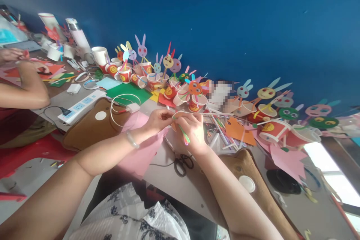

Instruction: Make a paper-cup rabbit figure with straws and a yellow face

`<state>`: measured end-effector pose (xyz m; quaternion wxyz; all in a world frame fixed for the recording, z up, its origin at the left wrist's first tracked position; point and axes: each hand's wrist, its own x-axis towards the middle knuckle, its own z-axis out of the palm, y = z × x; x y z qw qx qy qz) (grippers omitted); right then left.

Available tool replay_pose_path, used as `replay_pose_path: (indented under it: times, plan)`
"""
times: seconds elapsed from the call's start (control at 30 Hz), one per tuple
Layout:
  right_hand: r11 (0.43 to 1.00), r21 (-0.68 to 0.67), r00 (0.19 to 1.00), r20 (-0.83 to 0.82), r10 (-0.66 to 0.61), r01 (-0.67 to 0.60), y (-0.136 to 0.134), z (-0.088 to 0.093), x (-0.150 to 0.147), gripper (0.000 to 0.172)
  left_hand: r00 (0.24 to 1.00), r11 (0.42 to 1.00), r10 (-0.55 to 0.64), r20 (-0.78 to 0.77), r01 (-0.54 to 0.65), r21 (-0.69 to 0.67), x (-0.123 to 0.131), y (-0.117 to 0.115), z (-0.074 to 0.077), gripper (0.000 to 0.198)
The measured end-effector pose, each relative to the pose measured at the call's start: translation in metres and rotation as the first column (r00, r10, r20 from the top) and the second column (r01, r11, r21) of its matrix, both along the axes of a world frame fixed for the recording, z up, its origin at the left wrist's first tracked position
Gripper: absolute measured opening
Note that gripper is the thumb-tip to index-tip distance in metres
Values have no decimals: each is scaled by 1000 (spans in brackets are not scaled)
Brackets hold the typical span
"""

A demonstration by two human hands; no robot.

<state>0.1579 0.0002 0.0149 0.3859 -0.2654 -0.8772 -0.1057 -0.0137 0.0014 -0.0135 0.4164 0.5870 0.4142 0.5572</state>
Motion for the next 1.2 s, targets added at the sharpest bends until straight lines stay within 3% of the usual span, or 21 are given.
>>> replay_pose_path:
  times: [0.13, 0.23, 0.4, 0.6, 0.73, 0.8, 0.87, 0.97, 1.03, 1.1, 1.2]
  plan:
    - [993, -114, 999, -27, -32, 28, 6, -3, 4, 17, 998, 997, -55, 22, 56, -59, -1, 0, 2, 11]
    - [959, -279, 990, -111, -88, 54, 10, -1, 8, 19, 983, 985, -138, 118, 149, -93, -3, 2, 3, 13]
    - [794, -608, 962, -224, -154, -14, 9, 9, 10, 14, 963, 966, -239, 127, 249, -71, -11, 9, 2, 20]
    - [639, -765, 965, -219, -144, -79, 9, 18, 15, 22, 927, 930, -366, -78, 360, -82, -19, 8, 5, 24]
    - [535, -837, 991, -136, -1, -114, 12, 31, 26, 29, 872, 893, -450, -191, 438, -103, -22, 12, 2, 25]
    - [533, -840, 994, -102, 28, -101, 13, 35, 31, 29, 878, 929, -366, -308, 367, -58, -24, 18, -2, 23]
    - [559, -827, 994, -97, -42, -57, 15, 37, 33, 27, 847, 965, -205, -491, 258, 40, -25, 24, -9, 19]
    - [609, -793, 960, -149, -237, 27, 19, 36, 35, 27, 657, 967, -20, -753, 205, 153, -23, 27, -21, 17]
    - [612, -788, 923, -188, -337, 63, 21, 34, 35, 26, 534, 962, -20, -845, 241, 129, -19, 26, -29, 23]
    - [601, -797, 896, -220, -386, 64, 22, 32, 35, 24, 463, 956, -51, -885, 279, 91, -14, 23, -36, 31]
    - [603, -797, 878, -262, -401, 38, 21, 31, 34, 24, 461, 951, -87, -883, 302, 64, -8, 20, -43, 39]
